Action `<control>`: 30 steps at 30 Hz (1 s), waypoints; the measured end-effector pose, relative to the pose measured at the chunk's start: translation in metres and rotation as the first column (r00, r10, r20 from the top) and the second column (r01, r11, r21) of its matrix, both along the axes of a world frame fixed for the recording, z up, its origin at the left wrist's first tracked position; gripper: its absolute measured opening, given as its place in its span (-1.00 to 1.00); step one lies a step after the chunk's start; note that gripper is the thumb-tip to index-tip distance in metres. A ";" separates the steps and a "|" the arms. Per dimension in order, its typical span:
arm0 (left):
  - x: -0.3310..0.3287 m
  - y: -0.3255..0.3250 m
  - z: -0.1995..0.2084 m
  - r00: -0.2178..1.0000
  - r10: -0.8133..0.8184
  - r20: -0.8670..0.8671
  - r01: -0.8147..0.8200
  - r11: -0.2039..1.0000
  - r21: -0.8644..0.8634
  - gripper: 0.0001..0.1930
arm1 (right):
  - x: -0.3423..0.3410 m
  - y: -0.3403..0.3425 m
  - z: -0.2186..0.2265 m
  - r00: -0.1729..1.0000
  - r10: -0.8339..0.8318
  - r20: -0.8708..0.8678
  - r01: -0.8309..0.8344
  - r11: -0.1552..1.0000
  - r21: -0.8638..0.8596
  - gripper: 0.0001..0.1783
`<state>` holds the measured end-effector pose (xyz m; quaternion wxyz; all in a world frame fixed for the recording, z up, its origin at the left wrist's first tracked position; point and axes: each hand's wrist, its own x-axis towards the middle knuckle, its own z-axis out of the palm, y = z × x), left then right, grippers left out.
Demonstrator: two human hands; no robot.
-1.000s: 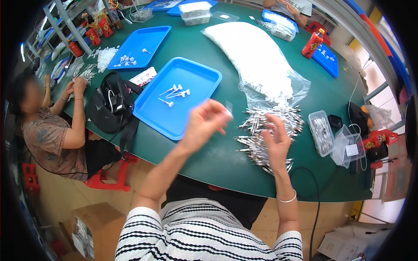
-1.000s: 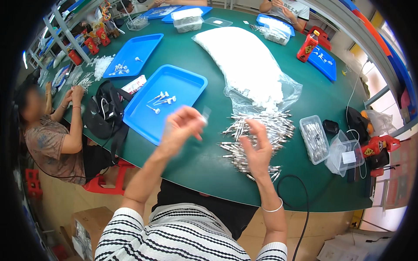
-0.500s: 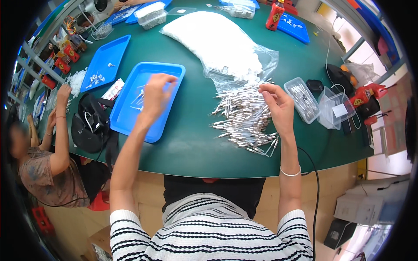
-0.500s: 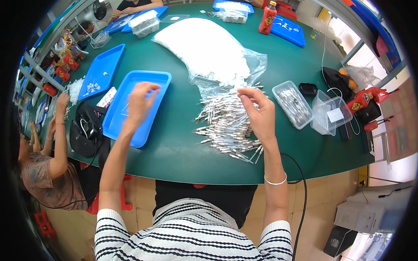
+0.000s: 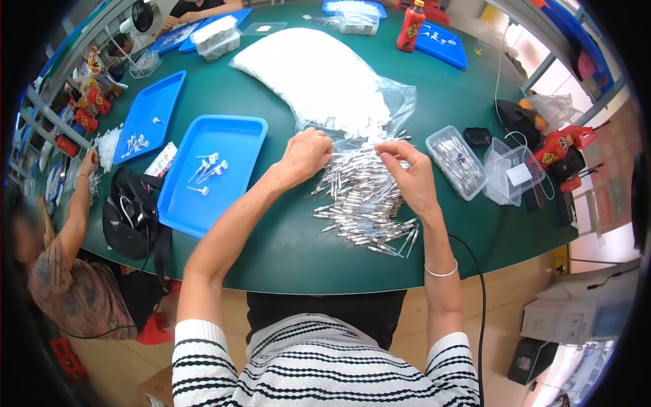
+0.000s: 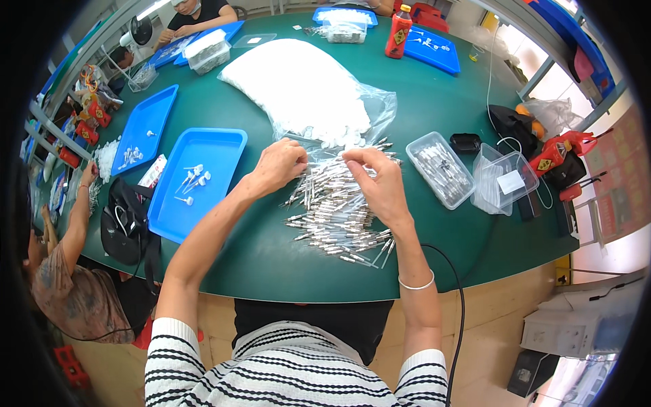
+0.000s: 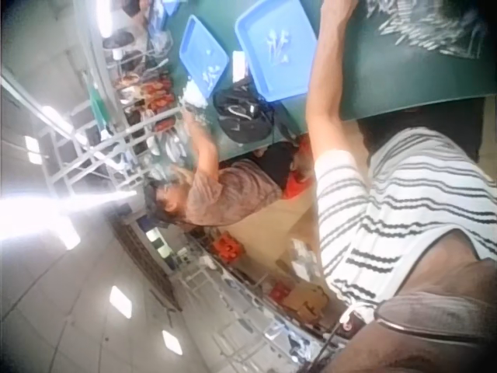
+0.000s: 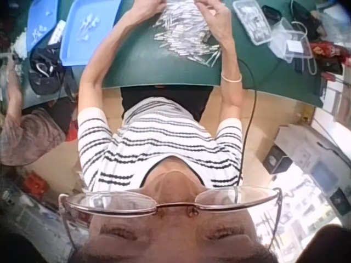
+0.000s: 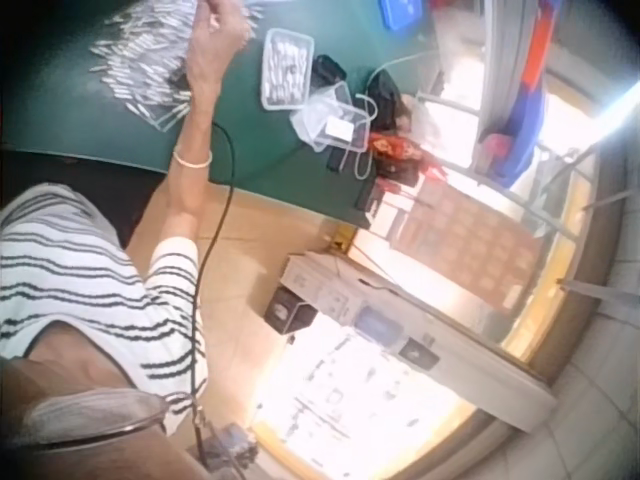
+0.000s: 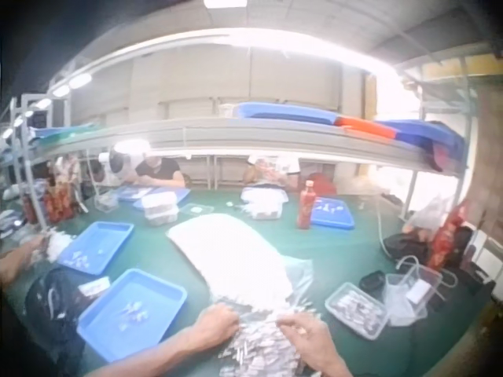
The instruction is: The person repeatedly picks up small white plastic caps and silver metal rods from a green table. They insert the metal rods into the plastic caps by hand and place the assembled units into a blue tray. The process is repetitive and involves handling small parts one at a time.
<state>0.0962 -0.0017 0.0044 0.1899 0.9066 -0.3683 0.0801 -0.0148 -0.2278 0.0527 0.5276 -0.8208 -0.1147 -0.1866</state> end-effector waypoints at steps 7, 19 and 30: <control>-0.046 -0.009 0.053 0.991 -0.023 -0.134 -0.037 0.902 -0.430 -0.90 | -0.005 0.019 -0.028 0.981 0.073 -0.180 -0.012 0.948 0.319 -0.73; -0.005 -0.042 0.009 0.970 0.139 -0.201 -0.211 0.891 -0.403 -0.88 | 0.002 -0.004 -0.028 0.995 -0.020 -0.094 0.078 0.737 0.672 -0.70; 0.009 -0.055 -0.020 0.970 0.225 0.091 -0.187 0.932 -0.310 -0.89 | 0.001 0.002 -0.037 0.979 0.156 -0.134 -0.016 0.706 0.708 -0.69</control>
